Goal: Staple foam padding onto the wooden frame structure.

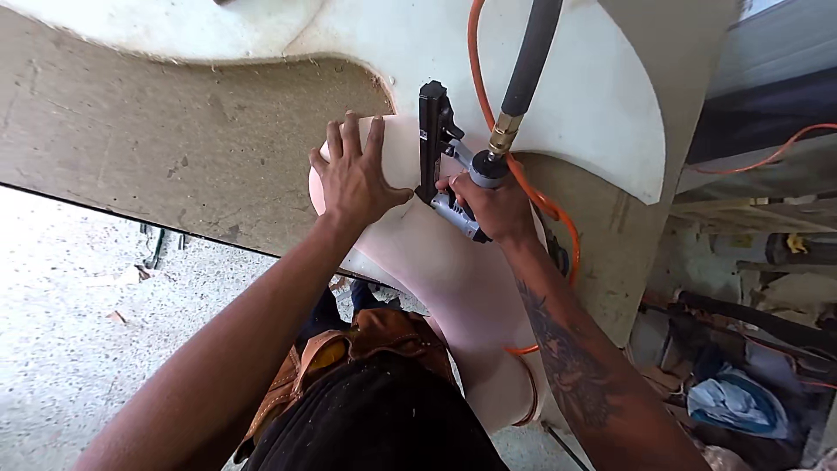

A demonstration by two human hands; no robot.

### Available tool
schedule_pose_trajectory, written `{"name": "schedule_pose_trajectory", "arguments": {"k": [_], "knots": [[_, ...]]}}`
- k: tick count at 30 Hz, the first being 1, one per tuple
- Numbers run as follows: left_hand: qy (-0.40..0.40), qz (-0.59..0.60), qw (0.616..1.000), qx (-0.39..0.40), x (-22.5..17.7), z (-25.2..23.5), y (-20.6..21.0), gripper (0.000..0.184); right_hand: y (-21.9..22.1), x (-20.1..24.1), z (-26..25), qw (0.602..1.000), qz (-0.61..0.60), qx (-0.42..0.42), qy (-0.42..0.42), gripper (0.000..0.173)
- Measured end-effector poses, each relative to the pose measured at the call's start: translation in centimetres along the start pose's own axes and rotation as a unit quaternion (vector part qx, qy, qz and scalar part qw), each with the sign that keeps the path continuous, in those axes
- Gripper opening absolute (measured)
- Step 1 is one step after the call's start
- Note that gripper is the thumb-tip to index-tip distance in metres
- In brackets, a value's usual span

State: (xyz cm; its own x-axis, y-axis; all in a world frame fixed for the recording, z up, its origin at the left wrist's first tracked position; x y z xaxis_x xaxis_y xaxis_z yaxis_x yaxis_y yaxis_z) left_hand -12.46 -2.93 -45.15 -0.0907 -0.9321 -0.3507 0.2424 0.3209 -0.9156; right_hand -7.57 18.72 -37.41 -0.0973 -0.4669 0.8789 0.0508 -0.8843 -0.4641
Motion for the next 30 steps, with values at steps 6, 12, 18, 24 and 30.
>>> {"name": "schedule_pose_trajectory", "arguments": {"k": [6, 12, 18, 24, 30], "knots": [[-0.011, -0.011, 1.000, 0.000, -0.6, 0.0, 0.4, 0.133, 1.2, -0.1, 0.5, 0.998, 0.034, -0.031, -0.037, 0.009], [0.001, -0.014, 1.000, 0.002, -0.4, -0.2, 0.7, 0.133, 2.0, -0.3, 0.8, 0.996, 0.038, -0.056, -0.061, 0.005], [0.018, -0.014, 1.000, 0.011, 0.0, 0.5, 0.4, 0.133, 1.5, -0.4, 0.9, 0.998, 0.032, -0.033, -0.039, 0.010], [-0.058, 0.028, 0.998, -0.017, 1.1, 3.5, 0.9, 0.133, 1.6, 0.2, 1.7, 0.999, 0.038, -0.004, -0.023, 0.011], [-0.075, 0.029, 0.997, -0.019, 0.5, 3.2, 1.2, 0.135, 2.4, 0.3, 2.0, 0.999, 0.026, 0.001, -0.019, 0.011]]}}
Point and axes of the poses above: each hand's wrist, its own z-axis away from the middle knuckle, its own y-axis out of the palm, x = y × z, the point moved 1 cm from there along -z, towards the middle knuckle, and after that the axes turned 1 degree about x, right-handed, at the moved point
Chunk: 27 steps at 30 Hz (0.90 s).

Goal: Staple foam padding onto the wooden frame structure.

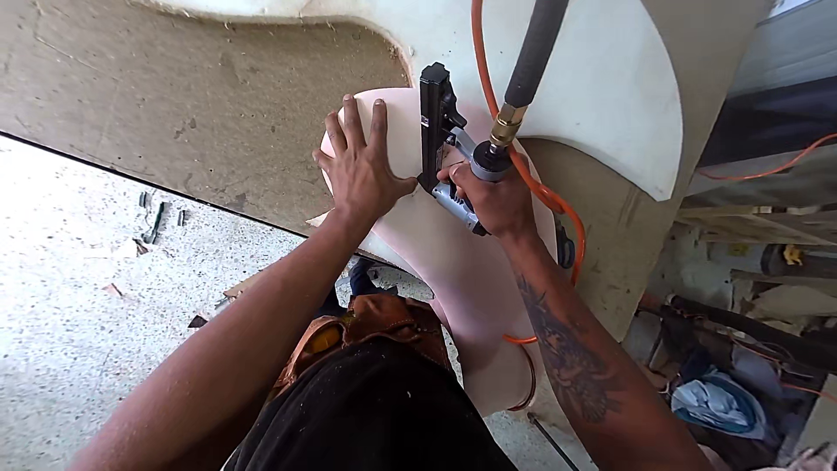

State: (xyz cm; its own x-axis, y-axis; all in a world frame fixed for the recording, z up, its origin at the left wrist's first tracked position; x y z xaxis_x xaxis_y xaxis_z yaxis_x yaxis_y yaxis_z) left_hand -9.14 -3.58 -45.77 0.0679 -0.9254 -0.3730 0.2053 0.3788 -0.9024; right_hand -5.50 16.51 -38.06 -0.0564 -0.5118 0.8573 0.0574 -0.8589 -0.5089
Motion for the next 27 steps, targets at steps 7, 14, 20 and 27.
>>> {"name": "schedule_pose_trajectory", "arguments": {"k": [7, 14, 20, 27], "knots": [[0.002, -0.002, 1.000, 0.001, -0.1, -0.1, 0.2, 0.135, 1.0, -0.1, 0.4, 0.999, 0.000, -0.032, -0.036, 0.008], [0.060, 0.025, 0.998, 0.026, 2.0, 0.3, -0.9, 0.127, -0.2, 0.5, 0.5, 0.999, -0.006, 0.041, -0.022, 0.011], [0.079, 0.045, 0.996, 0.020, 2.9, 0.4, -0.4, 0.113, 0.6, 0.4, 0.9, 0.997, 0.004, 0.064, -0.051, 0.010], [0.082, 0.037, 0.996, 0.020, 2.9, 0.4, -0.1, 0.112, 0.7, 0.3, 0.6, 0.997, -0.004, 0.058, -0.056, 0.007]]}}
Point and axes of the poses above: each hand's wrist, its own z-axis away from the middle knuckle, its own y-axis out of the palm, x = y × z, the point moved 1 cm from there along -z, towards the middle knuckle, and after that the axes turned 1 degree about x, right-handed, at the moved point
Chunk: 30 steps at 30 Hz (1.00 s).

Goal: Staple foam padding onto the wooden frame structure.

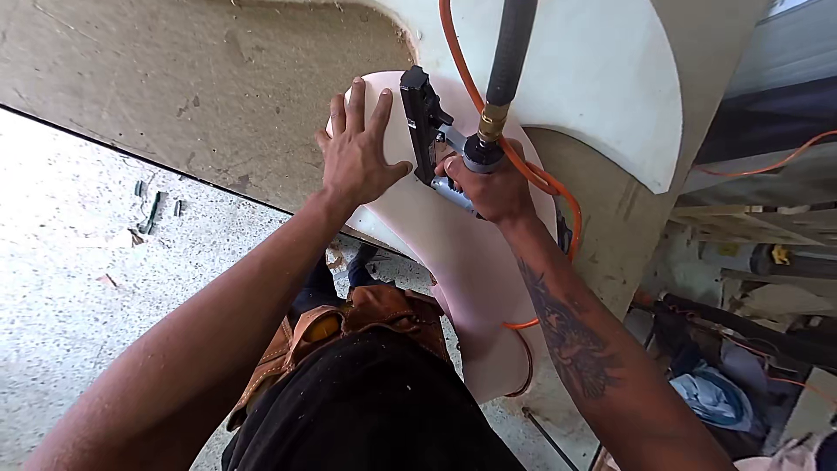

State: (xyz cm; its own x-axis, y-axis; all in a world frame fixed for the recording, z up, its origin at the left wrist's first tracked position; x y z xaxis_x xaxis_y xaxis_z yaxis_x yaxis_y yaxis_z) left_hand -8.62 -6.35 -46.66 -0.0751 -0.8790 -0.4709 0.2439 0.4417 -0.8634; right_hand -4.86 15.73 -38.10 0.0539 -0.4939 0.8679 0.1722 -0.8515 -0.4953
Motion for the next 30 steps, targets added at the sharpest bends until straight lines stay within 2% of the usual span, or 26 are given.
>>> {"name": "schedule_pose_trajectory", "arguments": {"k": [6, 9, 13, 17, 19, 22, 30], "knots": [[-0.004, -0.004, 1.000, 0.002, -0.2, -0.1, -0.2, 0.109, 0.0, -0.2, 0.0, 1.000, -0.002, -0.018, -0.013, 0.007], [0.001, -0.007, 1.000, 0.005, -0.1, 0.2, -0.3, 0.109, -0.1, -0.2, 0.2, 1.000, 0.011, -0.002, -0.009, 0.009], [0.025, 0.004, 1.000, -0.012, 0.8, 0.2, -0.5, 0.106, -1.4, -0.3, -1.0, 0.997, -0.027, 0.071, 0.004, 0.010], [0.040, 0.020, 0.997, -0.064, 1.9, -0.1, 0.5, 0.094, -2.1, 0.3, -2.8, 0.985, 0.006, 0.167, -0.034, 0.010], [0.027, 0.029, 0.995, -0.096, 1.9, -0.1, 1.1, 0.086, -2.0, 0.4, -3.4, 0.981, 0.010, 0.188, -0.051, 0.010], [0.022, 0.053, 0.988, -0.146, 1.5, -0.3, 1.3, 0.080, -2.0, 0.4, -3.8, 0.978, 0.029, 0.193, -0.067, 0.010], [0.023, 0.059, 0.985, -0.162, 1.5, -0.3, 1.5, 0.076, -2.0, -0.5, -3.5, 0.980, 0.039, 0.185, -0.061, 0.009]]}}
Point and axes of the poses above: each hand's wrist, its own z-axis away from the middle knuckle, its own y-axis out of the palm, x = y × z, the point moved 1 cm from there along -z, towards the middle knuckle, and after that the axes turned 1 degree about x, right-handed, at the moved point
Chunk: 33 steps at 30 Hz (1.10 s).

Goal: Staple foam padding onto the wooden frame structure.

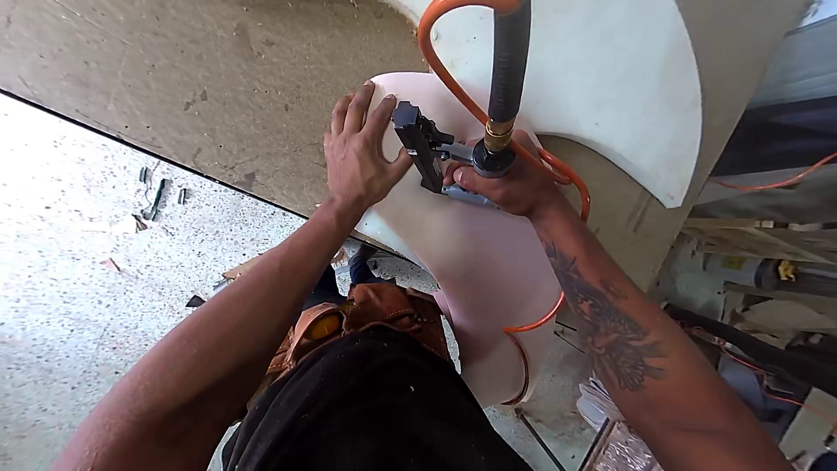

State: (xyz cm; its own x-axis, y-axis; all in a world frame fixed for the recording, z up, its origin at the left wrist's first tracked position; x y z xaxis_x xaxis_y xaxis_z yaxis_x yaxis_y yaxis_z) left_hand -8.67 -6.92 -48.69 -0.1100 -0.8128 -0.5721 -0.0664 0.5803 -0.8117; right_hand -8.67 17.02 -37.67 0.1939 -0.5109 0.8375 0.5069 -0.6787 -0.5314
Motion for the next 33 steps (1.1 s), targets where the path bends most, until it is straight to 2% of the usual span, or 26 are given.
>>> {"name": "schedule_pose_trajectory", "arguments": {"k": [6, 8, 10, 12, 16, 19, 21, 27, 30, 33], "knots": [[0.011, 0.012, 1.000, 0.013, 0.0, 0.2, -0.3, 0.074, -0.4, -0.9, 0.4, 0.998, -0.064, -0.013, -0.004, 0.011], [0.014, 0.020, 0.999, 0.032, 0.1, -0.1, -0.8, 0.074, -0.9, -1.2, 1.3, 0.996, -0.090, -0.018, 0.009, 0.017], [0.014, 0.027, 0.998, 0.049, 0.5, -0.2, -1.1, 0.075, -1.1, -1.2, 3.8, 0.991, -0.112, -0.054, 0.038, 0.023], [0.015, 0.031, 0.998, 0.059, 1.0, -0.2, -1.1, 0.075, -1.2, -1.1, 7.3, 0.984, -0.114, -0.126, 0.055, 0.023], [0.017, 0.042, 0.996, 0.071, 1.2, -0.7, -1.2, 0.076, 0.6, -2.2, 14.1, 0.937, -0.190, -0.285, 0.064, 0.017], [0.019, 0.051, 0.995, 0.081, 1.3, -0.9, -1.3, 0.077, 3.1, -2.6, 16.7, 0.892, -0.262, -0.364, 0.053, 0.020], [0.021, 0.059, 0.994, 0.088, 1.4, -1.1, -1.6, 0.077, 4.6, -2.1, 17.5, 0.868, -0.268, -0.415, 0.057, 0.018], [0.007, 0.130, 0.982, 0.134, 1.9, -4.0, -2.3, 0.078, 7.7, -1.6, 18.4, 0.826, -0.251, -0.494, 0.100, 0.016], [-0.033, 0.132, 0.972, 0.190, 1.7, -6.9, -2.7, 0.081, 8.0, -1.7, 18.2, 0.802, -0.258, -0.529, 0.108, 0.016], [-0.054, 0.125, 0.957, 0.255, 1.4, -9.5, -2.6, 0.081, 8.1, -1.5, 17.8, 0.779, -0.270, -0.556, 0.104, 0.023]]}}
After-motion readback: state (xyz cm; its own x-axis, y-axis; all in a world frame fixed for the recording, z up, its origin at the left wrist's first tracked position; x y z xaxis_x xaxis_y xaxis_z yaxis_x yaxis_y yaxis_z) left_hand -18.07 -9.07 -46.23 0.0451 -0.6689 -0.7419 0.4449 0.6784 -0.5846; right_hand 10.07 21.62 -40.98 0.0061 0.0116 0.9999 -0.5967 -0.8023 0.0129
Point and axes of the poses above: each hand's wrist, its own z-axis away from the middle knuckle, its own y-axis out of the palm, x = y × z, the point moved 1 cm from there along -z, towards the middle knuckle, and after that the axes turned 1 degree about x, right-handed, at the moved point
